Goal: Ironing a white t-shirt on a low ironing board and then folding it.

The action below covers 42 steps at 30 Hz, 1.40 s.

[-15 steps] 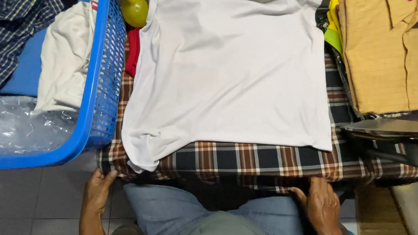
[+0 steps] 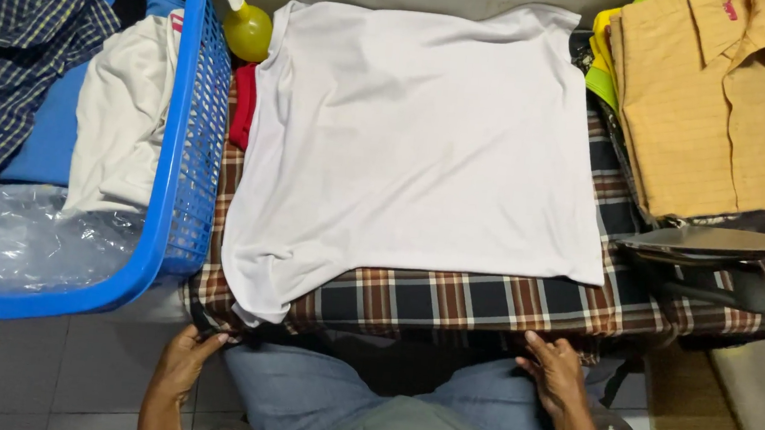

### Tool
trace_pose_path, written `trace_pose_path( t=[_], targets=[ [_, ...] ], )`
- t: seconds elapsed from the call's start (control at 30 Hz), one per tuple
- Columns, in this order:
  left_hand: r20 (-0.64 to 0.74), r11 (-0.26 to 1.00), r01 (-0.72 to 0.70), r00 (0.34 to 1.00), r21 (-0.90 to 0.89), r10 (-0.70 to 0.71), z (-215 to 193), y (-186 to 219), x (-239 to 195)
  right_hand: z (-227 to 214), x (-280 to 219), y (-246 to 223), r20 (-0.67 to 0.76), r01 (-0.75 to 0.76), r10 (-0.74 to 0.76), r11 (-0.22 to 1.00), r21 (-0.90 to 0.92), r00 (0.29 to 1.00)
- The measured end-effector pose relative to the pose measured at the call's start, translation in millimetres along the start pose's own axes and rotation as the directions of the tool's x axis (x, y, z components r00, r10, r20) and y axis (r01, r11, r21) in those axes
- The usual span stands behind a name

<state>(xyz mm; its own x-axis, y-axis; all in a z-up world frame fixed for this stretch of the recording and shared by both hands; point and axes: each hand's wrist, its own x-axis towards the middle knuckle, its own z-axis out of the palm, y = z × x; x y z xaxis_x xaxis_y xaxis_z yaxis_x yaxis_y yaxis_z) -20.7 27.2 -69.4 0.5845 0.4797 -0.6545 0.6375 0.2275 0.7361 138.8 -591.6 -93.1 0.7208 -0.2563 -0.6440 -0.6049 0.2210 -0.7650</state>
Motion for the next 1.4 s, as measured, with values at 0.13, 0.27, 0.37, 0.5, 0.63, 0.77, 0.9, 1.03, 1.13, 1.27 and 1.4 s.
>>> trace_pose_path(
  t=[0.13,0.27,0.37,0.5,0.63,0.77,0.9,1.03,1.13,1.27,1.4],
  targets=[
    [-0.021,0.998,0.030,0.999,0.050,-0.029,3.3,9.1,-5.0,-8.2,20.5,18.7,0.048,-0.037,0.033,0.996,0.077,0.998],
    [-0.017,0.995,0.023,1.000,0.097,-0.022,4.9,11.0,-6.9,-6.8,20.4,27.2,-0.013,-0.022,0.023,0.999,0.050,1.000],
    [-0.055,0.977,0.065,0.997,0.204,-0.055,6.7,21.5,-21.2,-14.6,0.5,24.8,-0.062,-0.036,0.033,0.998,-0.045,0.998],
    [-0.183,0.867,0.193,0.976,0.459,-0.121,3.3,52.8,-36.1,-19.2,-14.7,12.3,-0.112,-0.083,0.068,0.987,-0.138,0.991],
    [-0.223,0.842,0.245,0.963,0.481,-0.152,0.0,37.0,-25.5,-12.8,-18.9,5.7,-0.107,-0.075,0.064,0.992,-0.103,0.992],
    [-0.351,0.729,0.012,0.882,0.685,0.315,-18.6,-0.2,-13.9,5.7,-60.1,-54.9,-0.067,-0.076,0.050,0.877,-0.475,0.996],
    [-0.315,0.707,-0.271,0.752,0.653,0.579,36.9,83.0,-48.1,10.9,-76.3,-110.1,0.307,0.505,-0.585,0.207,-0.838,0.751],
    [-0.241,0.728,-0.211,0.853,0.652,0.463,86.6,140.5,-44.2,32.0,-36.5,-138.9,0.533,0.492,-0.685,-0.282,-0.823,0.498],
    [-0.228,0.704,-0.093,0.910,0.704,0.348,95.2,137.3,-23.4,38.0,-15.1,-146.5,0.505,0.322,-0.639,-0.390,-0.863,0.580],
    [-0.273,0.737,-0.170,0.855,0.654,0.440,98.0,108.1,11.4,17.9,31.4,-132.1,0.566,0.276,-0.696,-0.495,-0.824,0.442],
    [-0.361,0.873,-0.187,0.856,0.450,0.369,105.1,157.5,-49.9,22.8,4.9,-158.8,0.622,0.315,-0.725,-0.541,-0.780,0.294]
  ],
)
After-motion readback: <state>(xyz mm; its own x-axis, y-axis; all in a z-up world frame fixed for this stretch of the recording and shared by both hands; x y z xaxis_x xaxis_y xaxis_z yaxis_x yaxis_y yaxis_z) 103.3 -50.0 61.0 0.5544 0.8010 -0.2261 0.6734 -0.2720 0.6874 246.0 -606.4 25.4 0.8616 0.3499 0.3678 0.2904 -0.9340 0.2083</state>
